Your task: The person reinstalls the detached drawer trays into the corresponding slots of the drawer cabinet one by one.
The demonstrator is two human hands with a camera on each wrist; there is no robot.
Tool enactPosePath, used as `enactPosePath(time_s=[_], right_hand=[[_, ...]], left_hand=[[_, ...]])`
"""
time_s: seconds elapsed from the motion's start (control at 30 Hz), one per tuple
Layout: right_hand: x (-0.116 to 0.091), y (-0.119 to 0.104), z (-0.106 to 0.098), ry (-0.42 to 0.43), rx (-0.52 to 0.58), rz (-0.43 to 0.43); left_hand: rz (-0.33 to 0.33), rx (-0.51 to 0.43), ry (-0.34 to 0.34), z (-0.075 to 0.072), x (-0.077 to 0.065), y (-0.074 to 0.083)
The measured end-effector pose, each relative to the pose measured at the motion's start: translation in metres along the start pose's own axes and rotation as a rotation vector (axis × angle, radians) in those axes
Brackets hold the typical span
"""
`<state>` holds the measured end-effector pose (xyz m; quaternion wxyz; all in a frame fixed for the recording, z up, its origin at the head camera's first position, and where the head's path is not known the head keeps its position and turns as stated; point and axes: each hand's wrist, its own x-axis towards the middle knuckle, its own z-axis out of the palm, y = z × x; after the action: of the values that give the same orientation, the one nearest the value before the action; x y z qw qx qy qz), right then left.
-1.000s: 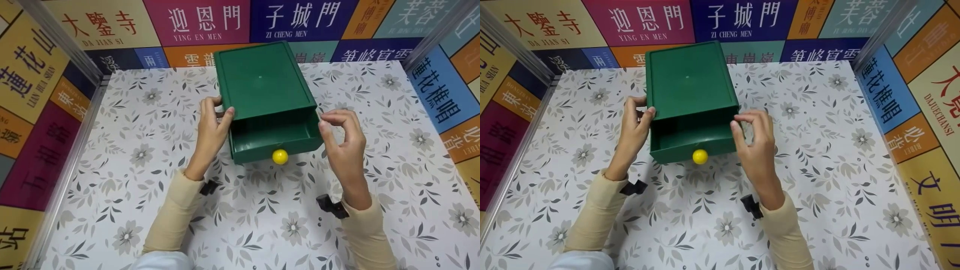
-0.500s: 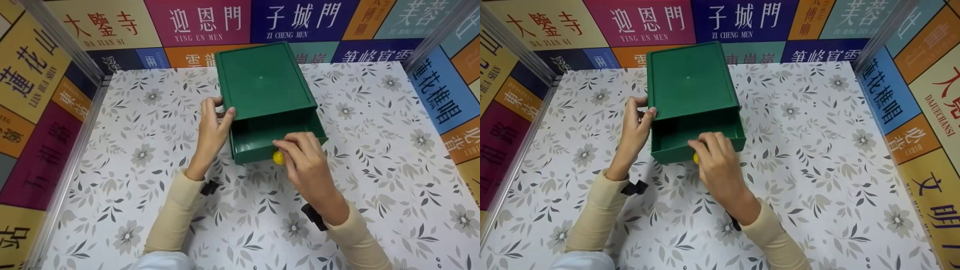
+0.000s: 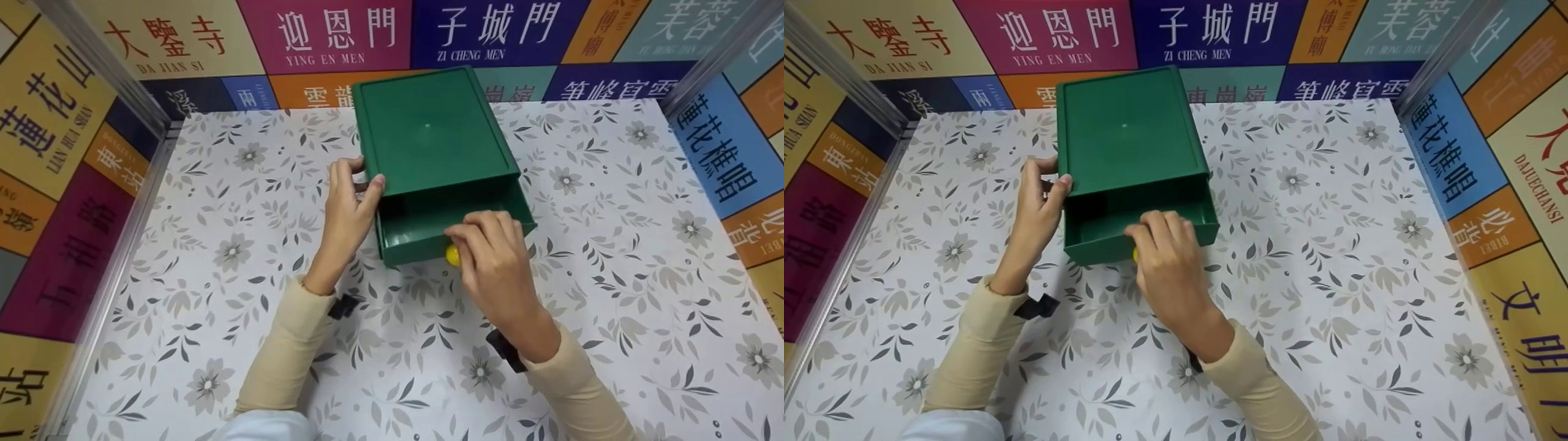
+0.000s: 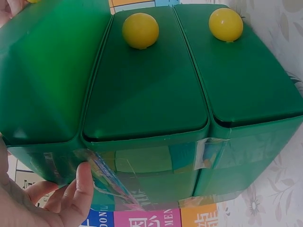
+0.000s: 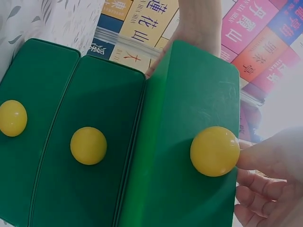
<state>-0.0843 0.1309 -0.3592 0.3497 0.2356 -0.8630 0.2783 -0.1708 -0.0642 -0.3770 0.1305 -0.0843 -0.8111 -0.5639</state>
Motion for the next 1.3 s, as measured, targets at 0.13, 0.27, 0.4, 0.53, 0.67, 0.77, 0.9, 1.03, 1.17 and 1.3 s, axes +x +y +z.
enactPosePath(time_s=[0.13, 0.27, 0.4, 0.53, 0.67, 0.77, 0.9, 1.03, 1.17, 1.3], right_hand=[[0.005, 0.003, 0.005, 0.008, -0.01, 0.0], [0.011, 0.008, 0.01, 0.014, -0.019, -0.005], [0.018, 0.012, 0.016, 0.024, -0.014, -0.007], [0.026, 0.016, 0.021, 0.032, -0.012, -0.01], [0.031, 0.019, 0.026, 0.035, -0.032, -0.015], [0.034, 0.021, 0.029, 0.026, -0.054, -0.008], [0.037, 0.023, 0.034, 0.009, -0.074, 0.009], [0.038, 0.025, 0.037, 0.003, -0.104, 0.008], [0.04, 0.026, 0.04, 0.008, -0.13, -0.006], [0.04, 0.027, 0.04, 0.006, -0.166, -0.01]], left_hand=[[0.008, 0.006, 0.006, 0.0, 0.0, -0.001], [0.017, 0.007, 0.009, 0.0, 0.0, -0.001], [0.02, 0.001, 0.006, 0.0, 0.0, -0.001], [0.008, 0.008, -0.003, 0.0, 0.0, 0.0], [-0.004, 0.006, -0.013, -0.001, 0.0, 0.0], [-0.006, 0.004, -0.014, -0.001, 0.0, 0.001], [-0.011, 0.003, -0.014, -0.001, 0.0, 0.001], [-0.018, -0.002, -0.013, -0.001, 0.0, 0.001], [-0.018, -0.005, -0.011, 0.0, 0.0, 0.001], [-0.017, -0.008, -0.016, -0.001, 0.0, 0.001]])
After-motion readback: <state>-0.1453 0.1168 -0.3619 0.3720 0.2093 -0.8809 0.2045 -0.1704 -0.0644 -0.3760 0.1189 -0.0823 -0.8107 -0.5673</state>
